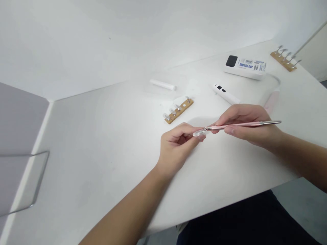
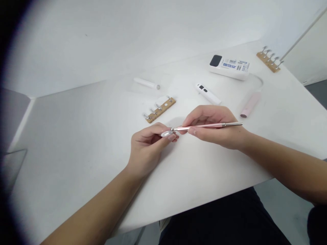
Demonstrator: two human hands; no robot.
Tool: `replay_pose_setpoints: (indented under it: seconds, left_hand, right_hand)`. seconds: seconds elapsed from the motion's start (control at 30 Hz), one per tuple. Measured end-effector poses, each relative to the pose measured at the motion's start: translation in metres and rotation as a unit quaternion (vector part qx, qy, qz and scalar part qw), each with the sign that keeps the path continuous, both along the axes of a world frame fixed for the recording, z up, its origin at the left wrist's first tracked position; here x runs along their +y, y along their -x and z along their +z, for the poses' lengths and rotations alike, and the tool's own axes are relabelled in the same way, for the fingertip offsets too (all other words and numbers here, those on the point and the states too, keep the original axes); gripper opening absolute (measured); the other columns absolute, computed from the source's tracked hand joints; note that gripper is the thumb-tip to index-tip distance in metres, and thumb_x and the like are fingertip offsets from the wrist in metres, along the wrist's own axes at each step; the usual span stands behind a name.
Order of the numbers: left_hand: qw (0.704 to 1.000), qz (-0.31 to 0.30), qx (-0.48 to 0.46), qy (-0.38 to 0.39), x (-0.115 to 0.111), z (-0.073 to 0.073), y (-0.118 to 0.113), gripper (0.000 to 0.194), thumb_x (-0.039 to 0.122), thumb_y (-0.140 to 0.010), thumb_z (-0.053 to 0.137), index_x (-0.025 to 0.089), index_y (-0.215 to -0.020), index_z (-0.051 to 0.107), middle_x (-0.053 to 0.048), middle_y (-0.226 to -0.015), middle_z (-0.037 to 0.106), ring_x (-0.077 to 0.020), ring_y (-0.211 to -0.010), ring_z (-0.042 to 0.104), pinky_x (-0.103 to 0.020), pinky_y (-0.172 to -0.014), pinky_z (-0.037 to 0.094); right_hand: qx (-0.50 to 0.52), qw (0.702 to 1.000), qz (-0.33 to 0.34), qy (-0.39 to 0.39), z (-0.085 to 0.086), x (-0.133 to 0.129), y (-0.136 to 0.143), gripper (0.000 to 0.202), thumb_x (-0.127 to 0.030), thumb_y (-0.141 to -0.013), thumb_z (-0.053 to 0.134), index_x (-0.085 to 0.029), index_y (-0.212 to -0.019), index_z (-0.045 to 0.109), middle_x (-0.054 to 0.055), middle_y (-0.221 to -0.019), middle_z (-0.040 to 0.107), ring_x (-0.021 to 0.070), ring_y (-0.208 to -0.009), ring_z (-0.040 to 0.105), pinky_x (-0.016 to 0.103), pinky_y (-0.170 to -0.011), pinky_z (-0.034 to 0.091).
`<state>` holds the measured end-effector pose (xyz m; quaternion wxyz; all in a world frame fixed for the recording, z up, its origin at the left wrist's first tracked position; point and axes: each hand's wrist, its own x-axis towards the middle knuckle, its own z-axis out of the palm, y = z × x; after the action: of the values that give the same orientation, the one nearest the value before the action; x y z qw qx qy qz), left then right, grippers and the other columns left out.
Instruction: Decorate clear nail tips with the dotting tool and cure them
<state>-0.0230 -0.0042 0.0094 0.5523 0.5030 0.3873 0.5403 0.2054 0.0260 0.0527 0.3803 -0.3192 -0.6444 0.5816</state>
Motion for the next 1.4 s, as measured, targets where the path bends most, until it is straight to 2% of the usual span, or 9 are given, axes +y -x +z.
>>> replay_pose_setpoints:
  seconds: [0.37,0.57,0.8,0.97,1.17,1.4]
  left_hand:
    - [1.000,0.002,-0.024,-0.010,0.0004,-0.0045,0.0004,0.007,0.022,-0.083,0.090,0.026,-0.089,0.088,-0.003,-0.075,0.076,-0.0134,-0.069,0.070,-0.027,-0.066,0.060]
    - [1.000,-0.006,-0.007,-0.018,0.0003,-0.0026,0.0010,0.007,0.018,-0.084,0.088,0.024,-0.086,0.087,-0.003,-0.076,0.075,-0.0132,-0.070,0.070,-0.026,-0.067,0.060]
    - [1.000,-0.005,-0.004,-0.020,0.0003,-0.0030,0.0016,0.004,0.024,-0.085,0.088,0.026,-0.087,0.088,-0.003,-0.076,0.075,-0.0143,-0.069,0.069,-0.028,-0.063,0.058]
    - [1.000,-0.005,-0.013,-0.021,0.0008,-0.0043,0.0014,0.009,0.019,-0.084,0.089,0.026,-0.089,0.088,-0.002,-0.075,0.075,-0.0133,-0.069,0.070,-0.027,-0.064,0.058]
    - [1.000,0.000,-0.020,-0.015,0.0010,-0.0042,0.0014,0.008,0.025,-0.083,0.090,0.028,-0.090,0.089,-0.003,-0.076,0.076,-0.0138,-0.070,0.070,-0.027,-0.064,0.058]
    - [1.000,-0.005,-0.021,-0.018,0.0014,-0.0050,0.0024,0.010,0.021,-0.084,0.089,0.028,-0.091,0.089,-0.003,-0.076,0.075,-0.0133,-0.070,0.071,-0.027,-0.065,0.059]
  right_hand:
    - [0.008,0.999,0.042,-0.011,-0.0018,0.0002,-0.0019,0.014,-0.017,-0.095,0.074,-0.028,-0.103,0.080,0.001,-0.094,0.083,0.0162,-0.087,0.078,0.028,-0.070,0.061]
    - [-0.009,1.000,0.015,-0.007,0.0006,-0.0005,-0.0009,0.014,-0.018,-0.095,0.075,-0.029,-0.100,0.081,0.002,-0.093,0.082,0.0166,-0.085,0.077,0.029,-0.069,0.060]
    - [-0.002,1.000,0.016,-0.007,0.0010,-0.0002,0.0006,0.016,-0.016,-0.095,0.073,-0.029,-0.100,0.081,0.001,-0.093,0.083,0.0151,-0.083,0.077,0.027,-0.067,0.059]
    - [0.003,1.000,0.030,-0.002,0.0011,-0.0007,-0.0004,0.015,-0.016,-0.095,0.074,-0.028,-0.101,0.080,0.001,-0.095,0.083,0.0154,-0.086,0.078,0.027,-0.071,0.060]
    - [0.011,0.998,0.055,0.001,-0.0015,0.0002,-0.0028,0.012,-0.019,-0.096,0.075,-0.026,-0.103,0.080,0.002,-0.096,0.083,0.0162,-0.088,0.078,0.028,-0.073,0.062]
    - [0.009,0.999,0.044,-0.002,-0.0015,-0.0006,-0.0023,0.012,-0.019,-0.096,0.075,-0.027,-0.103,0.079,0.002,-0.095,0.083,0.0154,-0.088,0.078,0.027,-0.074,0.061]
